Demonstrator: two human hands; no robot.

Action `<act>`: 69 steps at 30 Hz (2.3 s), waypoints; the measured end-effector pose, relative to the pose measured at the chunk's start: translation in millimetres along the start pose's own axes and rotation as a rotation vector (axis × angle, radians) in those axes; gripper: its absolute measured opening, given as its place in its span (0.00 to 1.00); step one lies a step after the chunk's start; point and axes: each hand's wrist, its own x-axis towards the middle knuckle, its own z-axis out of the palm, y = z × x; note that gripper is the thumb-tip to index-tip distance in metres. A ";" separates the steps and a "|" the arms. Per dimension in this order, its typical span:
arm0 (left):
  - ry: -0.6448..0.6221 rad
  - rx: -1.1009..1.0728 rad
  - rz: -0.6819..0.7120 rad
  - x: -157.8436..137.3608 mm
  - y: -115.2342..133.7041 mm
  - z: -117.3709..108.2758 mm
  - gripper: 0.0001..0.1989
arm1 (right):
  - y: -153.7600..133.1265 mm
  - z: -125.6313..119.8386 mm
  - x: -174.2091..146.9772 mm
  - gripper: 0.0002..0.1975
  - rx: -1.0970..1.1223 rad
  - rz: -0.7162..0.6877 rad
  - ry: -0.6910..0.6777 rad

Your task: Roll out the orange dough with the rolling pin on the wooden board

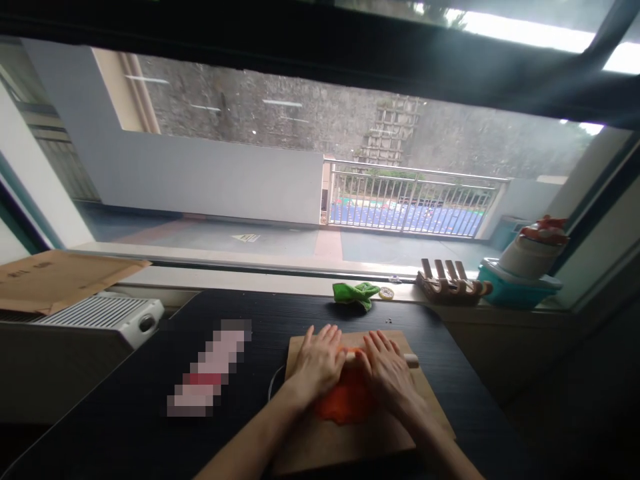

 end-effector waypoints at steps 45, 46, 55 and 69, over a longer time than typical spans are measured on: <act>0.069 -0.006 0.123 -49.4 -7.6 4.3 0.24 | -10.2 23.0 -55.0 0.25 -0.020 -0.108 0.302; 0.074 -0.005 0.165 -58.1 -7.8 5.3 0.25 | -8.6 26.5 -66.5 0.27 -0.028 -0.144 0.344; -0.029 0.029 -0.048 24.1 -11.8 -9.9 0.22 | -16.5 -6.3 19.9 0.22 0.043 0.088 0.024; 0.202 0.046 0.318 -88.7 -8.4 -11.0 0.25 | 31.7 -20.1 -84.2 0.24 0.125 -0.192 0.061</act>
